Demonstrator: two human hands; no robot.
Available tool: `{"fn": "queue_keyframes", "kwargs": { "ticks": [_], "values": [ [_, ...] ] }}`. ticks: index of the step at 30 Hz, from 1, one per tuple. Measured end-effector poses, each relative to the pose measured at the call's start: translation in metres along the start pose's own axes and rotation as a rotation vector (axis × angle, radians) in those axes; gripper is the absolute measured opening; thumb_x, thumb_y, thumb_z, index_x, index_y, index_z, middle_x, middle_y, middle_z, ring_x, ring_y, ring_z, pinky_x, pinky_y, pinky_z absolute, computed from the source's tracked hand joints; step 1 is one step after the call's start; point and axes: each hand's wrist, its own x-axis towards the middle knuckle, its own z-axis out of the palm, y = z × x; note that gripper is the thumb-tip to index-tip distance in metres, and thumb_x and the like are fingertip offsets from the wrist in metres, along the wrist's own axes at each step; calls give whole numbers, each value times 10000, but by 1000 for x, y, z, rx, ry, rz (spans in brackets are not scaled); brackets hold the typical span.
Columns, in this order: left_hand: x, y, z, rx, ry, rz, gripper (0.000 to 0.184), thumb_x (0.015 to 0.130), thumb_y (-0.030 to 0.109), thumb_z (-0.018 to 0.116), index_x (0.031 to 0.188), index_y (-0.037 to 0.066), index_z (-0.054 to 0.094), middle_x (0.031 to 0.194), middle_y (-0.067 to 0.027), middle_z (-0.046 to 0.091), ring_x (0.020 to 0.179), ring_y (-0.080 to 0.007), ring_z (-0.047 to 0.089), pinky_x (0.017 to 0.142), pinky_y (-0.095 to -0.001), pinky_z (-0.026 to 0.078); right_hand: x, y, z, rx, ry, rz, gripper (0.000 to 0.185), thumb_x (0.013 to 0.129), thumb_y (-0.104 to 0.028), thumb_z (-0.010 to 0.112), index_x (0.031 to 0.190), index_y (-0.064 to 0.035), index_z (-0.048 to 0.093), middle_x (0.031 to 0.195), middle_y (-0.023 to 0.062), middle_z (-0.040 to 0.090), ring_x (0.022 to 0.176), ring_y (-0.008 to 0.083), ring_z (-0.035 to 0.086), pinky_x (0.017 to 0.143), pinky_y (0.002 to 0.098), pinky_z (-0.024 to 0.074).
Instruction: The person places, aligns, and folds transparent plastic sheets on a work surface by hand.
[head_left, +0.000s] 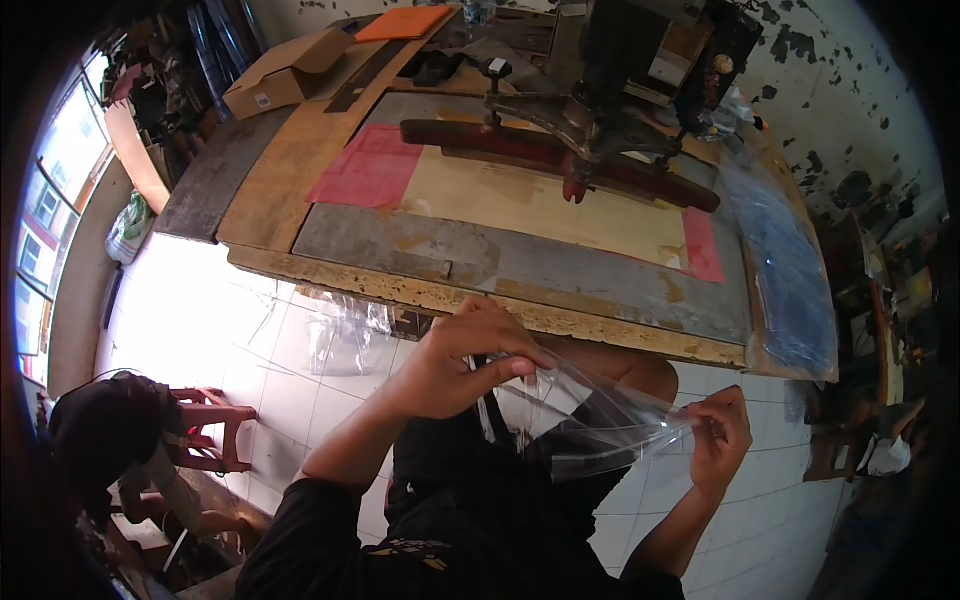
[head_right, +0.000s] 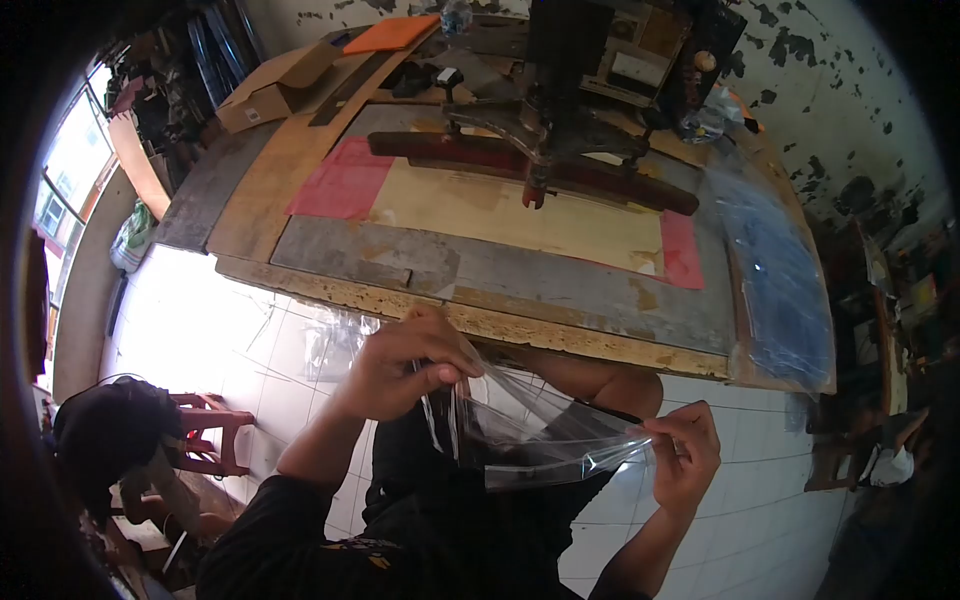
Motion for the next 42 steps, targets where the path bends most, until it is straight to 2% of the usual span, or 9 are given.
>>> {"fn": "queue_keyframes", "kwargs": {
  "ticks": [4, 8, 10, 12, 17, 19, 22, 26, 42],
  "values": [
    [0, 2, 23, 153, 148, 194, 131, 945, 187, 791, 1015, 81, 824, 1371, -158, 567, 1085, -285, 647, 1023, -413, 467, -3, 22, -22, 123, -79, 126, 136, 911, 103, 693, 993, 13, 754, 1083, 135, 690, 906, 255, 735, 958, 388, 583],
    [-1, -3, 44, 92, 85, 231, 162, 914, 91, 806, 1065, 59, 755, 1251, -156, 696, 1012, -279, 736, 919, -372, 555, 5, 31, -31, -136, -292, 250, 168, 973, 13, 666, 1113, -5, 758, 1348, 214, 701, 1158, 288, 725, 1134, 464, 469],
    [3, -4, 53, 81, 48, 171, 213, 896, 61, 819, 1078, 69, 709, 978, -77, 802, 847, -269, 772, 750, -360, 611, 12, 7, -15, -281, -235, 254, 220, 990, 0, 638, 1180, -25, 746, 1379, 213, 688, 1219, 289, 696, 1160, 460, 438],
    [5, -6, 58, 187, 86, 210, 225, 887, 70, 830, 1078, 73, 710, 974, -70, 800, 832, -265, 770, 721, -354, 608, 15, -2, -11, -377, -158, 195, 339, 1015, -32, 578, 1334, -35, 693, 1381, 205, 689, 1362, 329, 606, 1185, 438, 410],
    [10, -1, 71, 294, 175, 291, 268, 862, 96, 857, 1086, 87, 712, 958, -63, 792, 765, -254, 758, 661, -344, 588, 25, -52, 23, -61, -3, 55, 355, 987, -114, 669, 1307, 39, 677, 1345, 181, 703, 1346, 367, 611, 1164, 423, 429],
    [10, 2, 75, 317, 100, 243, 266, 865, 117, 859, 1087, 90, 715, 949, -77, 784, 760, -253, 756, 647, -354, 584, 39, -76, 42, -194, -286, -126, 446, 916, -160, 799, 1319, -4, 687, 1313, 162, 723, 1298, 310, 646, 1127, 424, 460],
    [11, 5, 69, 430, 44, 266, 270, 869, 124, 857, 1096, 92, 716, 917, -88, 780, 751, -261, 763, 637, -355, 586, 45, -61, 51, -128, -390, -15, 470, 851, -178, 876, 1275, -36, 730, 1216, 129, 761, 1185, 248, 699, 1023, 396, 529],
    [8, 5, 62, 384, 13, 243, 280, 878, 137, 851, 1114, 84, 711, 874, -83, 776, 728, -274, 766, 620, -362, 583, 49, -59, 52, 58, -410, 187, 299, 827, -57, 874, 1100, 16, 775, 1014, 124, 780, 894, 221, 733, 821, 327, 558],
    [7, -4, 66, 466, -60, 141, 394, 928, 298, 822, 1193, 73, 637, 753, -90, 727, 652, -305, 731, 565, -395, 554, 57, -53, 59, 115, -408, 233, 207, 906, -46, 808, 1084, 54, 769, 992, 124, 764, 930, 196, 707, 823, 311, 533]
  ]
}}
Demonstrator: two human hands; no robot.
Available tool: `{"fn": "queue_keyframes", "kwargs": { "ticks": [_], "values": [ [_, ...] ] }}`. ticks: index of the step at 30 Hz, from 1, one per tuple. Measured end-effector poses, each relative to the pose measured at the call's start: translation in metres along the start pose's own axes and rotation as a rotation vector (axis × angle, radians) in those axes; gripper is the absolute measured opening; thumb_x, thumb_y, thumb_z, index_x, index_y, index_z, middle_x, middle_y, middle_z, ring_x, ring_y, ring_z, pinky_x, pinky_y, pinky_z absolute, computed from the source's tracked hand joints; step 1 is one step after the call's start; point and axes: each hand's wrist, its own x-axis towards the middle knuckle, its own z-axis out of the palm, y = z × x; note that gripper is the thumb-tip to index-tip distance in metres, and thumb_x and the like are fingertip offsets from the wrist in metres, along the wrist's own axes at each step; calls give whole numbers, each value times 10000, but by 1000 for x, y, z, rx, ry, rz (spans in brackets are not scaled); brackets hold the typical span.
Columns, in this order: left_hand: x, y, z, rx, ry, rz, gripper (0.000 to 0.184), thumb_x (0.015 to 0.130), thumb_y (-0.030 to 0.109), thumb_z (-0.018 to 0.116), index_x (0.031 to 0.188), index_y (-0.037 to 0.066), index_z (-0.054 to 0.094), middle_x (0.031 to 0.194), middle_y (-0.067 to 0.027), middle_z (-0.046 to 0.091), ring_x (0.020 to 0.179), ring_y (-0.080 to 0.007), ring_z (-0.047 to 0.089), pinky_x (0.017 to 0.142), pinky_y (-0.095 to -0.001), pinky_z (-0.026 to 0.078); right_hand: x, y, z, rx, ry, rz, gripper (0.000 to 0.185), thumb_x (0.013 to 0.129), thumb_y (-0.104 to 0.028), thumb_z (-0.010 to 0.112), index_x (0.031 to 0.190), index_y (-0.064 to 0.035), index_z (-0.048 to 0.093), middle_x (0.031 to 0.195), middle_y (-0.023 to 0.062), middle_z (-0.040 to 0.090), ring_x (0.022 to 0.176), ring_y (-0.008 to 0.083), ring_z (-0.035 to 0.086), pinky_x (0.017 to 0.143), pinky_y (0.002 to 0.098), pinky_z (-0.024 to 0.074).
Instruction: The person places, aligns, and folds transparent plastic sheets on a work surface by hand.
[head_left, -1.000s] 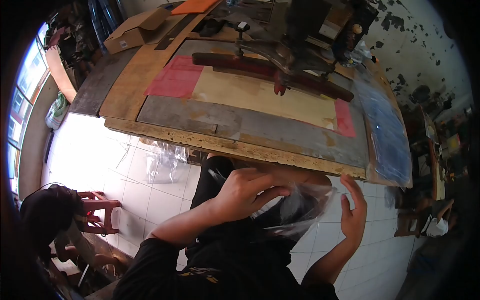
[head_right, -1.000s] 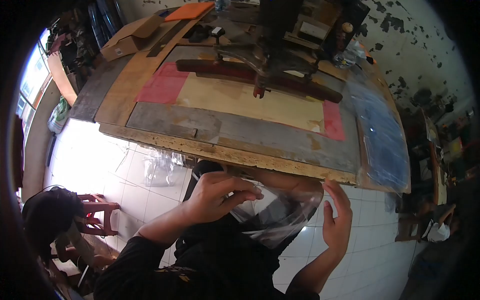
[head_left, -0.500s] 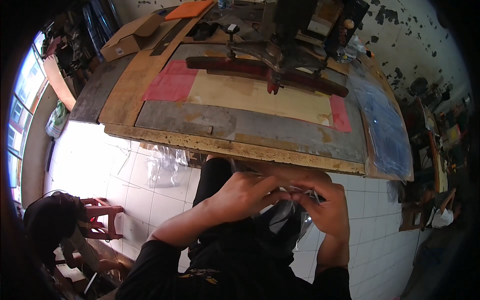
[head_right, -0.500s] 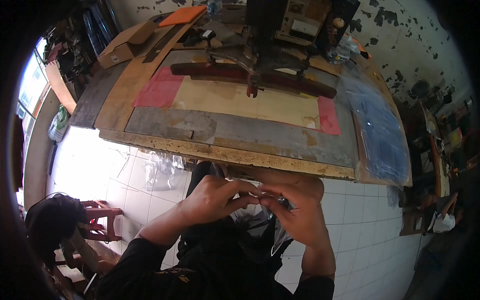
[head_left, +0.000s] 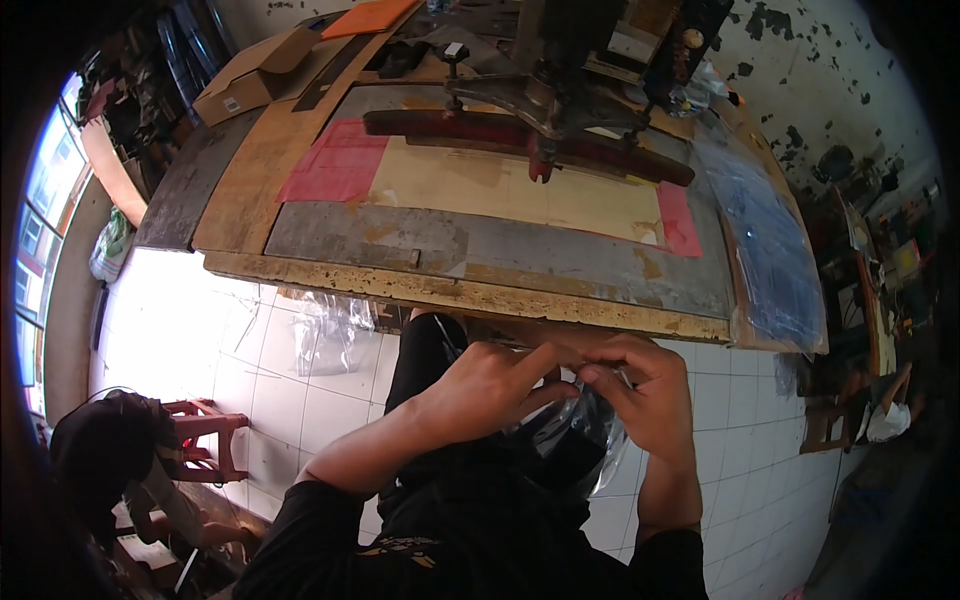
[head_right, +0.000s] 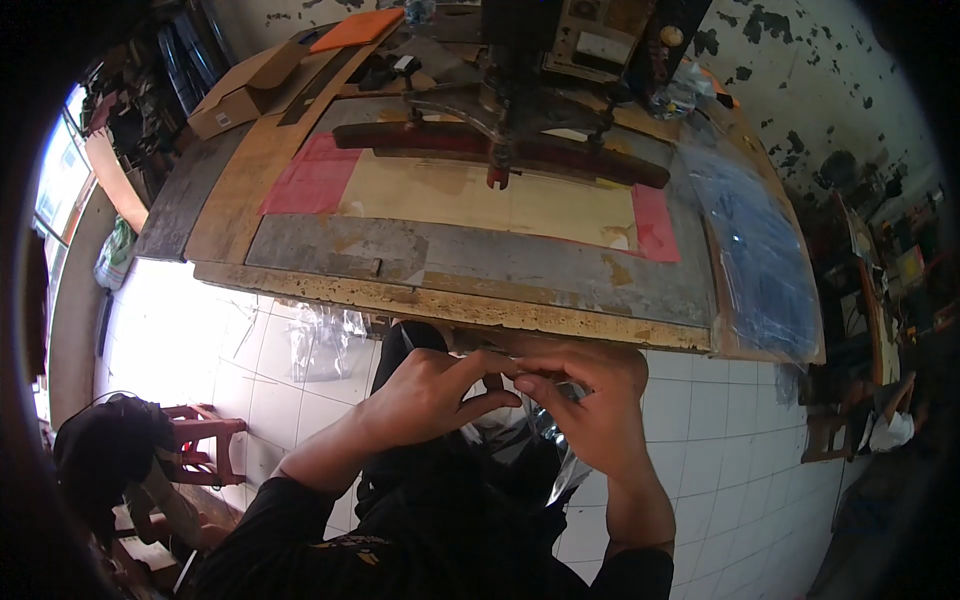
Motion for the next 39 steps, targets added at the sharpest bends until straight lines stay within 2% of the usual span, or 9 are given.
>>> {"fn": "queue_keyframes", "kwargs": {
  "ticks": [5, 8, 12, 19, 21, 23, 25, 26, 39],
  "values": [
    [-1, 7, -5, -98, 6, -230, 487, 878, 333, 878, 1225, 89, 639, 813, -64, 760, 678, -266, 754, 617, -370, 581, 0, 22, -1, 54, 30, 43, 188, 941, -99, 808, 1097, 6, 793, 1004, 103, 791, 909, 154, 731, 808, 283, 565],
    [-5, 2, -27, -75, -166, -360, 411, 823, 397, 916, 1032, 95, 732, 826, -59, 773, 667, -232, 742, 664, -351, 584, -2, 27, -5, 228, 102, 82, 177, 944, -82, 803, 1083, 26, 785, 965, 92, 789, 893, 144, 731, 803, 270, 560],
    [-27, -26, -48, -106, -322, -398, 302, 847, 363, 899, 929, 99, 778, 827, -57, 778, 697, -220, 740, 682, -332, 578, -3, 28, -23, 201, 224, 70, 150, 972, -68, 766, 1063, 52, 770, 928, 98, 782, 867, 130, 722, 793, 255, 548],
    [-63, -52, -78, -191, -153, -539, 143, 870, 126, 868, 984, 59, 814, 866, -38, 798, 775, -153, 749, 726, -310, 567, 1, 43, -46, 177, 332, 62, 147, 998, -96, 735, 1047, 39, 766, 948, 79, 774, 867, 115, 689, 835, 254, 526],
    [-65, -54, -82, -208, 36, -535, 167, 842, 54, 875, 983, 8, 798, 864, -66, 794, 788, -154, 751, 740, -315, 571, 3, 47, -49, 164, 336, 56, 155, 1004, -106, 730, 1044, 40, 763, 952, 78, 771, 883, 116, 688, 849, 255, 521],
    [-67, -60, -80, -181, 89, -508, 282, 849, 9, 856, 1111, -25, 757, 854, -108, 783, 796, -161, 753, 750, -315, 582, 6, 50, -50, 153, 335, 47, 164, 1011, -116, 726, 1042, 42, 760, 956, 77, 769, 899, 116, 687, 864, 257, 517],
    [-59, -60, -80, -368, 313, -539, 426, 863, -28, 829, 1263, -33, 684, 871, -127, 777, 793, -176, 755, 753, -318, 596, 11, 53, -49, 173, 398, 51, 207, 1034, -154, 706, 1059, 45, 754, 964, 74, 763, 904, 118, 680, 876, 265, 514],
    [-60, -70, -81, -369, 277, -450, 499, 896, -48, 791, 1365, -11, 626, 896, -133, 776, 807, -189, 758, 763, -312, 604, 16, 58, -49, 183, 385, 49, 207, 1034, -154, 706, 1059, 45, 754, 964, 74, 763, 904, 118, 680, 876, 265, 514],
    [-14, -62, -90, -423, 220, -504, 398, 962, 16, 760, 1347, -1, 660, 921, -106, 796, 774, -124, 741, 708, -266, 581, 41, 101, -54, 242, 474, 174, 289, 1059, -231, 680, 1095, 48, 745, 956, 67, 744, 874, 138, 671, 864, 286, 518]
  ]
}}
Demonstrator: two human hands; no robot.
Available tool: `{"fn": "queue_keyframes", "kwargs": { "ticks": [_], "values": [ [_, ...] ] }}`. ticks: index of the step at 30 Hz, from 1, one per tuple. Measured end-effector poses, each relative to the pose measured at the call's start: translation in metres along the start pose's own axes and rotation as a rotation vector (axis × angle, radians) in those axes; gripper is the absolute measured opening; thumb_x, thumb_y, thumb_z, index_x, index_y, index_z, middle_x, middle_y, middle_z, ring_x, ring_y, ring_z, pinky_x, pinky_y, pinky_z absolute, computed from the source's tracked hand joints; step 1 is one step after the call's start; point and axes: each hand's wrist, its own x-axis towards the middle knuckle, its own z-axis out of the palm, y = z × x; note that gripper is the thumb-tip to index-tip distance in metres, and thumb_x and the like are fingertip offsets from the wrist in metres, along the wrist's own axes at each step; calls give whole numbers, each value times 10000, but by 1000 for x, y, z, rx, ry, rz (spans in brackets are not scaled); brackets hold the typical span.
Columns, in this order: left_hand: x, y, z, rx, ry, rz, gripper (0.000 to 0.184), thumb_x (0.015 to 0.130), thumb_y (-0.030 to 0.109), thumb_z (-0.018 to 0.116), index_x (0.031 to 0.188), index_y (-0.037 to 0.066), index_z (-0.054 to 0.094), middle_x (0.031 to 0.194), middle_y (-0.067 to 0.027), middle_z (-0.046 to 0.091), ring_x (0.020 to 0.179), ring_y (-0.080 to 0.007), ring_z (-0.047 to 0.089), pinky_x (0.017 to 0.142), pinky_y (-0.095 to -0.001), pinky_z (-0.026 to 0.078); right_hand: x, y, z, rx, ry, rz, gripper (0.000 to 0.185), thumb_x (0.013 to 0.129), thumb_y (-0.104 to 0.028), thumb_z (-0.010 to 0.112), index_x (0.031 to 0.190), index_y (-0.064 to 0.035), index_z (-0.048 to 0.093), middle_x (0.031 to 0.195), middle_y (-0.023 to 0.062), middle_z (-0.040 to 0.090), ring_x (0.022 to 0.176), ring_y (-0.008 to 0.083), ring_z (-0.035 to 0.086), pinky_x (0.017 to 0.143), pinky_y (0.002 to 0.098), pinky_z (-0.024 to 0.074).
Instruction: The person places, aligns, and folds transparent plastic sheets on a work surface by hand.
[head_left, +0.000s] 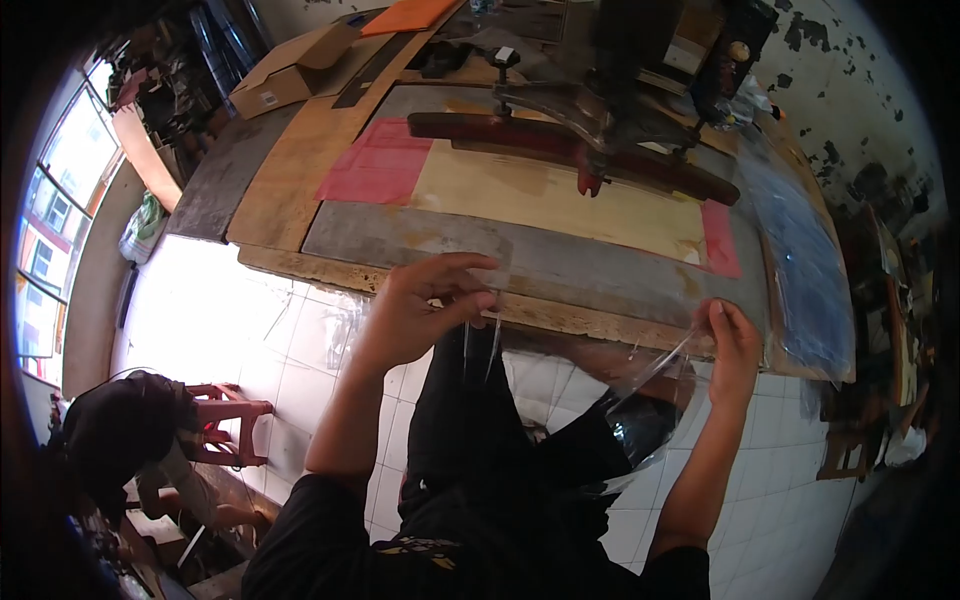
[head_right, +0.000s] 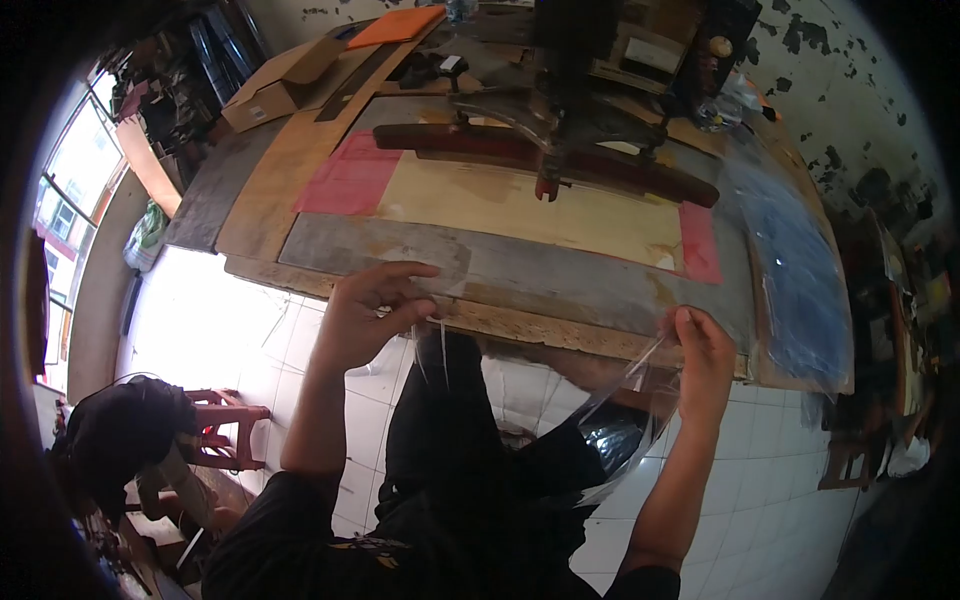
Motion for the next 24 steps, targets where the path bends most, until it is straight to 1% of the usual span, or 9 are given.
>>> {"fn": "queue_keyframes", "kwargs": {
  "ticks": [4, 6, 7, 9, 16, 18, 20, 22, 24],
  "values": [
    [3, 0, 0, -20, 9, 2, 411, 951, 24, 777, 1346, 2, 665, 909, -99, 801, 767, -111, 736, 687, -258, 569, 6, 8, -4, 34, -39, -5, 308, 1067, -250, 673, 1092, 48, 745, 944, 64, 737, 861, 133, 663, 848, 284, 517],
    [3, 0, 0, 1, 23, -7, 384, 945, 36, 784, 1320, 26, 704, 911, -101, 805, 782, -119, 753, 745, -263, 602, 6, 8, -5, 46, -52, -16, 310, 1069, -254, 671, 1091, 46, 744, 939, 61, 736, 860, 132, 661, 843, 284, 516],
    [4, 0, 0, -1, 24, -6, 384, 945, 36, 784, 1320, 26, 704, 911, -101, 805, 782, -119, 753, 745, -263, 602, 7, 9, -5, 61, -62, -25, 313, 1071, -258, 669, 1089, 45, 744, 935, 58, 735, 859, 131, 660, 838, 283, 515],
    [5, 1, 0, 30, 28, 6, 383, 935, 31, 799, 1303, 5, 698, 900, -76, 800, 770, -100, 731, 687, -235, 548, 8, 11, -6, 37, -68, -36, 301, 1069, -251, 673, 1083, 42, 744, 932, 56, 734, 856, 130, 659, 833, 283, 516],
    [14, -12, -8, 37, 61, -4, 376, 924, 6, 802, 1288, 17, 711, 902, -54, 777, 802, -68, 709, 671, -241, 541, 6, -4, -7, 1, -117, -84, 246, 1051, -210, 705, 1041, 35, 730, 901, 40, 722, 837, 109, 640, 792, 269, 504],
    [18, -9, -11, 55, 94, -99, 378, 921, -3, 802, 1288, 8, 709, 899, -49, 766, 775, -64, 689, 678, -238, 540, 4, -10, -2, -10, -90, -86, 248, 1050, -214, 711, 1036, 33, 727, 873, 26, 704, 820, 100, 622, 776, 258, 492],
    [21, -12, -14, 38, 87, -84, 384, 921, -3, 805, 1290, -4, 699, 866, -37, 746, 747, -64, 671, 687, -235, 539, 4, -13, -2, -16, -108, -101, 248, 1048, -218, 717, 1036, 30, 725, 854, 14, 689, 789, 94, 602, 755, 249, 478],
    [26, -20, -15, 35, 109, 4, 382, 934, 38, 807, 1291, 2, 677, 836, -38, 740, 719, -57, 655, 659, -240, 522, 6, -15, 1, -22, -96, -109, 251, 1048, -219, 717, 1037, 31, 725, 848, 10, 685, 775, 87, 592, 742, 243, 471],
    [29, -18, -16, 51, 111, 5, 368, 937, 40, 806, 1270, -2, 656, 827, -40, 734, 717, -60, 654, 654, -242, 518, 7, -16, 4, -26, -87, -117, 254, 1049, -221, 717, 1039, 33, 725, 842, 6, 681, 762, 80, 582, 730, 238, 463]
  ]
}}
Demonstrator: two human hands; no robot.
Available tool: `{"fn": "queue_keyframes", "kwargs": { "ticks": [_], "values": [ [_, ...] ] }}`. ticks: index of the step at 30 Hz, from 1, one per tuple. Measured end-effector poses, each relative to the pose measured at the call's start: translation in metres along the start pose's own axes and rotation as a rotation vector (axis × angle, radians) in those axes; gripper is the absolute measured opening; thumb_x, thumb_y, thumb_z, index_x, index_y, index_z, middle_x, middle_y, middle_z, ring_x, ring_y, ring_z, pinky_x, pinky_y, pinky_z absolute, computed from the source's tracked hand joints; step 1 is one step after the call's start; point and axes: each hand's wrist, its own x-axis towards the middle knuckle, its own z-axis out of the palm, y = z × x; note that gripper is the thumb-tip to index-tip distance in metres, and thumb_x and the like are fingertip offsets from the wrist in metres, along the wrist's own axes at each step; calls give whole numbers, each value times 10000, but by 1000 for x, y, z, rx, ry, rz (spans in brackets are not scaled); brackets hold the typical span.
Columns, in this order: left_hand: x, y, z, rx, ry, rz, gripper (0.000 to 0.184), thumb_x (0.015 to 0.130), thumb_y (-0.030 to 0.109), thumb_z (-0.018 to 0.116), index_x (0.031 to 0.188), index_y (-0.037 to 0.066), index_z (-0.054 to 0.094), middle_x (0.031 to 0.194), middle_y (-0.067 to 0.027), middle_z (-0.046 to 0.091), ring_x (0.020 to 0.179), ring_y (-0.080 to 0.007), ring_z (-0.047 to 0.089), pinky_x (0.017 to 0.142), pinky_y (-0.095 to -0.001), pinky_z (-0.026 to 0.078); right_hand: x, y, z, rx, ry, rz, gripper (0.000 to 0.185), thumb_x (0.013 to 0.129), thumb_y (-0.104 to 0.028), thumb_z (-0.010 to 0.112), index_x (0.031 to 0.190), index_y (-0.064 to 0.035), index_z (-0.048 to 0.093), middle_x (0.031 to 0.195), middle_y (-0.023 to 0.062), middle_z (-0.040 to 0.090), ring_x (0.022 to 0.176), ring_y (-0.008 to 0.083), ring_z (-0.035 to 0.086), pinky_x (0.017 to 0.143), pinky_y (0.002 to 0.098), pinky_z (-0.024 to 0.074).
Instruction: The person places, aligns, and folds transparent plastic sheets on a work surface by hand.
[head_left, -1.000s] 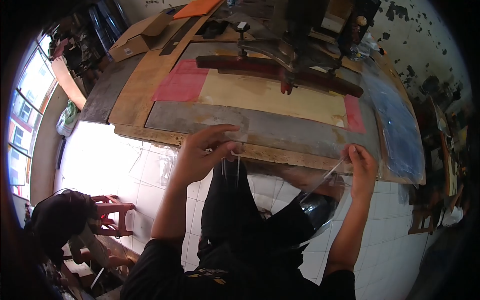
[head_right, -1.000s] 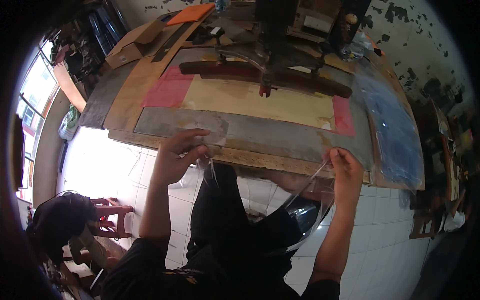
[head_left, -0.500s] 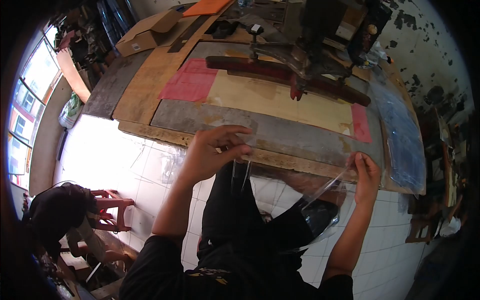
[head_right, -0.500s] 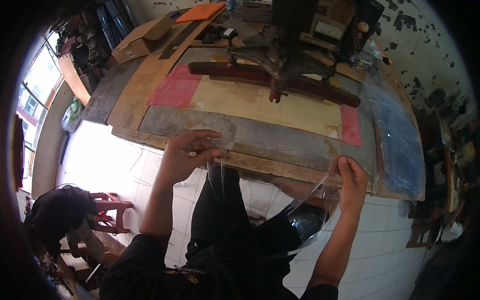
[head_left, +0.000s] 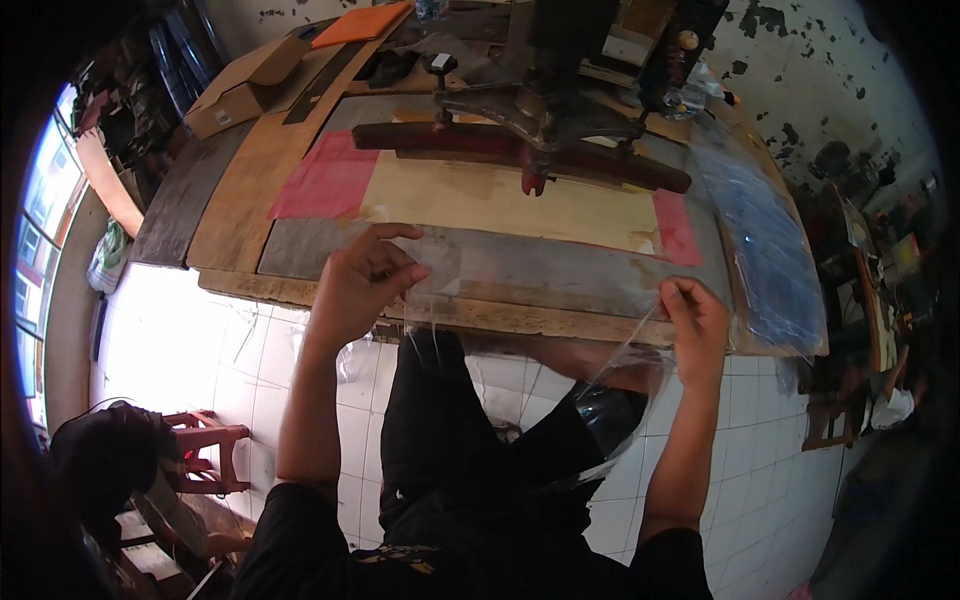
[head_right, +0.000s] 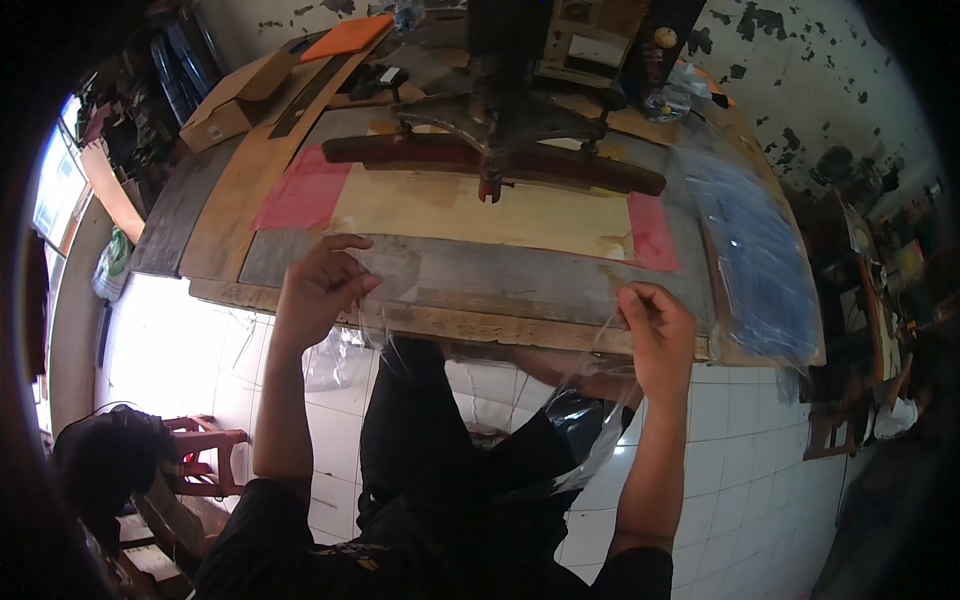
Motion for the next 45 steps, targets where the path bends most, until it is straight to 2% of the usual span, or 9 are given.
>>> {"fn": "queue_keyframes", "kwargs": {
  "ticks": [7, 17, 30, 35, 38, 39, 41, 43, 45],
  "values": [
    [10, 0, -1, -24, 3, -37, 311, 941, -5, 787, 1155, 24, 562, 827, -37, 695, 737, -71, 647, 644, -240, 506, 7, -1, 8, -108, 44, -48, 241, 1058, -203, 697, 1031, 34, 730, 842, 0, 684, 769, 61, 585, 724, 228, 464],
    [11, -7, -7, 20, 20, -28, 276, 937, 8, 802, 1117, 24, 593, 867, -21, 679, 776, -73, 651, 656, -235, 508, 10, -8, 8, -125, -24, -62, 217, 1035, -170, 732, 1083, 42, 726, 940, 14, 716, 865, 66, 623, 803, 234, 498],
    [13, -8, -10, -20, 8, -21, 212, 953, 21, 787, 1065, 23, 607, 855, -15, 687, 756, -70, 645, 671, -232, 510, 15, -9, 3, -82, -117, -21, 159, 992, -106, 759, 1079, 24, 732, 944, -5, 710, 862, 60, 609, 803, 233, 490],
    [35, -8, 0, 155, -8, 82, 153, 957, 39, 774, 1023, 8, 639, 859, -18, 704, 738, -69, 641, 674, -241, 510, 49, -9, 12, -439, -48, -46, 165, 956, -102, 781, 1056, 17, 724, 912, 42, 733, 825, 96, 656, 774, 264, 517],
    [59, -1, 6, 371, -73, 117, 139, 966, 74, 753, 1033, -13, 668, 863, -60, 712, 732, -108, 650, 678, -281, 518, 91, 26, 18, -385, -77, -126, 138, 946, -101, 779, 1003, 9, 718, 876, 66, 726, 807, 134, 679, 754, 298, 527],
    [68, 2, 8, 471, -96, 86, 145, 968, 81, 735, 1069, -10, 681, 888, -97, 718, 753, -162, 676, 704, -322, 535, 101, 24, 22, -385, -77, -129, 138, 946, -101, 779, 1003, 9, 718, 876, 66, 726, 807, 134, 679, 754, 298, 527],
    [89, -6, 7, 569, -115, 54, 165, 970, 87, 716, 1104, -7, 694, 913, -134, 724, 775, -215, 703, 731, -363, 552, 117, 20, 30, -589, -127, -81, 106, 926, -82, 780, 975, -10, 720, 847, 78, 709, 787, 174, 682, 737, 338, 532],
    [110, -33, 7, 657, -127, 318, 216, 969, 80, 673, 1172, 11, 704, 983, -188, 716, 889, -329, 724, 813, -447, 562, 132, 28, 31, -633, -178, -121, 97, 912, -66, 781, 977, -18, 727, 847, 90, 708, 788, 205, 684, 739, 351, 530],
    [116, -36, 10, 713, -124, 312, 217, 966, 70, 663, 1170, 18, 714, 1011, -193, 703, 937, -349, 720, 847, -463, 561, 142, 37, 32, -676, -229, -156, 97, 898, -50, 781, 979, -26, 734, 847, 102, 706, 789, 235, 685, 741, 364, 529]
  ]
}}
